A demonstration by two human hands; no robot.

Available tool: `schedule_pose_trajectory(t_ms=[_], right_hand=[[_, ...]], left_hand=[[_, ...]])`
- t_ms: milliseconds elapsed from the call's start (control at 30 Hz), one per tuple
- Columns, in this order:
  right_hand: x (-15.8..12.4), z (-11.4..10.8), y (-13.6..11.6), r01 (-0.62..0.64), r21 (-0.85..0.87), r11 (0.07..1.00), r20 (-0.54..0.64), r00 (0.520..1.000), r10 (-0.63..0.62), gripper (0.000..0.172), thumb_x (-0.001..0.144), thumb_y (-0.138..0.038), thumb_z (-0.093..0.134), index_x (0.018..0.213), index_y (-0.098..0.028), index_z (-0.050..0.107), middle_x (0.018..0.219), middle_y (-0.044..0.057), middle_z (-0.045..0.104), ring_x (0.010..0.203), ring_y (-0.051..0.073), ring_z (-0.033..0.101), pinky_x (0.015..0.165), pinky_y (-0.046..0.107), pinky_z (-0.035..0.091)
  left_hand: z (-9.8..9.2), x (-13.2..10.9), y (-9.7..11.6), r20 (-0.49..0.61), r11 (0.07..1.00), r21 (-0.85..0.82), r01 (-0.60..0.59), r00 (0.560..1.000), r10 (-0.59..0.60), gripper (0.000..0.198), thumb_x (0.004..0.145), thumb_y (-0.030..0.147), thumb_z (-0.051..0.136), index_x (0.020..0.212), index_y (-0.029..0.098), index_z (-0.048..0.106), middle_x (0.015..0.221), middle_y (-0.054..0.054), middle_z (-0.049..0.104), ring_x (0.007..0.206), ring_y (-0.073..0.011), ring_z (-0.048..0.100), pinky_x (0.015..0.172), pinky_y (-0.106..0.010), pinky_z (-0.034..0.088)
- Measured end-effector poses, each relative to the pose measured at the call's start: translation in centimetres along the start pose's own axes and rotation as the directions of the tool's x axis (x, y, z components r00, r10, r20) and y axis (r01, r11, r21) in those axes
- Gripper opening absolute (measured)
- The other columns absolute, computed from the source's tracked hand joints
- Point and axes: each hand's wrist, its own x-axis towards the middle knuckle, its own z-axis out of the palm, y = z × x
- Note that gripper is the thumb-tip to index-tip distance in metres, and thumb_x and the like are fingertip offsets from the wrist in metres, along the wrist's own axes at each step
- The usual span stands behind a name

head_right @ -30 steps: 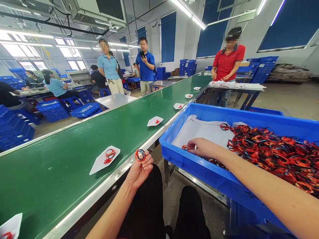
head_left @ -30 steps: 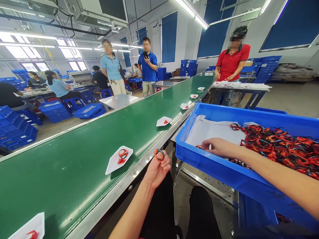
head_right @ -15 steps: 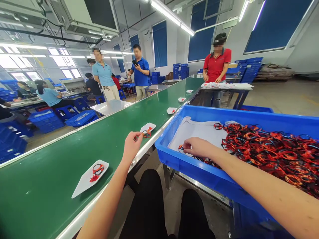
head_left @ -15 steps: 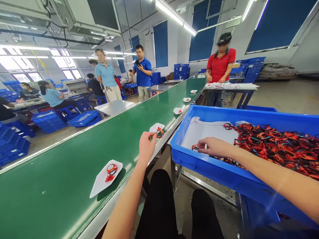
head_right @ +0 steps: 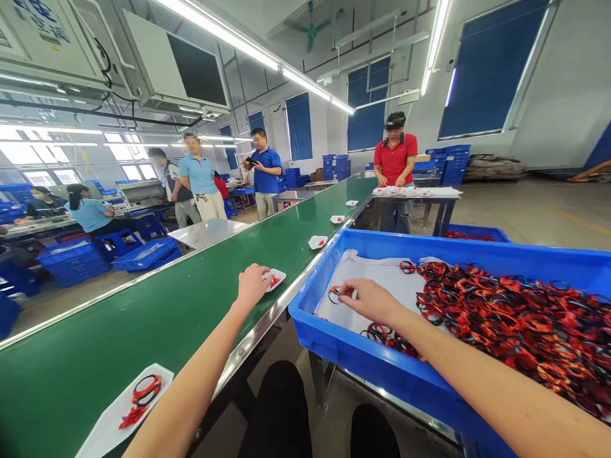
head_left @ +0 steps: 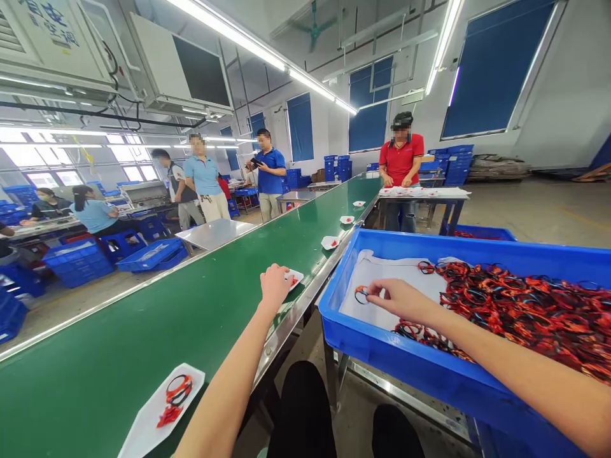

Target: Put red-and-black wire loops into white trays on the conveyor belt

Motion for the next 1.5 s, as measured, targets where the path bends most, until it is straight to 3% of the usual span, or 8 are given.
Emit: schedule_pose_trajectory(t_ms=[200, 433, 700, 900, 1100, 1300, 1433, 1500], right_hand=[[-0.3, -1.0, -1.2, -0.012, 0.361, 0.932, 0.045, 0.999, -0.004, 0.039, 0.077, -0.052, 0.054, 0.09, -0.016, 0.064, 0.063, -0.001, 0.056, 0.052, 0.009, 0.042, 0.049, 0.023, 0.032], [-0.4, -0.7, -0.8, 0.174, 0.251, 0.952, -0.02, 0.984, -0.175, 0.03, 0.081, -0.045, 0.055, 0.088, -0.017, 0.066, 0.077, 0.001, 0.065, 0.061, 0.01, 0.049, 0.058, 0.023, 0.038], [-0.7, -0.8, -1.6, 0.351, 0.137, 0.926, -0.197, 0.926, -0.322, 0.018, 0.081, -0.034, 0.059, 0.084, -0.018, 0.065, 0.073, 0.0, 0.063, 0.055, 0.009, 0.046, 0.056, 0.023, 0.039], [-0.8, -0.9, -2.1, 0.416, 0.034, 0.909, -0.28, 0.877, -0.391, 0.016, 0.083, -0.034, 0.059, 0.085, -0.02, 0.066, 0.075, 0.001, 0.061, 0.052, 0.007, 0.044, 0.054, 0.022, 0.037], [-1.1, -0.9, -2.5, 0.453, 0.022, 0.891, -0.3, 0.853, -0.427, 0.015, 0.082, -0.034, 0.06, 0.089, -0.022, 0.065, 0.075, -0.001, 0.059, 0.051, 0.007, 0.044, 0.052, 0.021, 0.037], [-0.9, -1.8, -2.4, 0.309, 0.108, 0.945, -0.429, 0.872, -0.236, 0.026, 0.085, -0.04, 0.052, 0.1, -0.019, 0.056, 0.079, 0.001, 0.061, 0.052, 0.008, 0.048, 0.053, 0.023, 0.04], [-0.4, -1.3, -0.3, -0.037, -0.185, 0.982, -0.143, 0.99, 0.011, 0.025, 0.084, -0.035, 0.049, 0.1, -0.02, 0.06, 0.102, 0.007, 0.064, 0.077, 0.016, 0.06, 0.073, 0.029, 0.045], [-0.4, -0.8, 0.9, -0.117, -0.283, 0.952, 0.018, 0.992, 0.127, 0.027, 0.076, -0.033, 0.058, 0.097, -0.018, 0.064, 0.105, 0.01, 0.064, 0.087, 0.021, 0.062, 0.078, 0.032, 0.045]], left_hand=[[-0.9, -4.1, 6.7, -0.002, 0.904, -0.338, -0.261, 0.961, 0.277, 0.021, 0.085, 0.035, 0.052, 0.097, 0.024, 0.064, 0.09, -0.003, 0.062, 0.077, -0.0147, 0.054, 0.073, -0.026, 0.042], [-0.8, -5.7, 10.2, 0.072, 0.669, -0.611, -0.424, 0.811, 0.58, 0.024, 0.079, 0.027, 0.06, 0.1, 0.029, 0.07, 0.087, -0.006, 0.063, 0.084, -0.0217, 0.053, 0.08, -0.031, 0.037], [-0.3, -6.6, 10.6, 0.022, 0.676, -0.645, -0.355, 0.876, 0.482, 0.024, 0.077, 0.026, 0.063, 0.099, 0.03, 0.069, 0.078, -0.003, 0.061, 0.076, -0.02, 0.05, 0.078, -0.03, 0.035], [0.1, -7.4, 10.2, -0.05, 0.698, -0.68, -0.225, 0.964, 0.262, 0.03, 0.071, 0.025, 0.069, 0.101, 0.025, 0.065, 0.08, 0.0, 0.061, 0.062, -0.0128, 0.047, 0.064, -0.025, 0.036], [-0.5, -7.5, 10.5, 0.093, 0.733, -0.675, -0.087, 0.975, 0.201, 0.017, 0.076, 0.034, 0.063, 0.077, 0.018, 0.07, 0.068, -0.001, 0.063, 0.062, -0.0128, 0.049, 0.06, -0.024, 0.037], [-1.6, -7.9, 10.0, 0.27, 0.465, -0.859, 0.214, 0.961, 0.058, 0.028, 0.074, 0.042, 0.066, 0.078, 0.014, 0.069, 0.068, -0.003, 0.065, 0.058, -0.0098, 0.053, 0.057, -0.021, 0.039], [-1.9, -9.2, 8.5, 0.339, 0.213, -0.923, 0.322, 0.94, 0.047, 0.023, 0.074, 0.037, 0.069, 0.073, 0.014, 0.068, 0.068, -0.002, 0.064, 0.056, -0.0059, 0.051, 0.056, -0.018, 0.041], [-1.9, -10.2, 7.7, 0.343, 0.131, -0.933, 0.335, 0.938, 0.047, 0.02, 0.075, 0.034, 0.069, 0.072, 0.014, 0.067, 0.068, -0.001, 0.063, 0.056, -0.0051, 0.051, 0.055, -0.017, 0.042]])
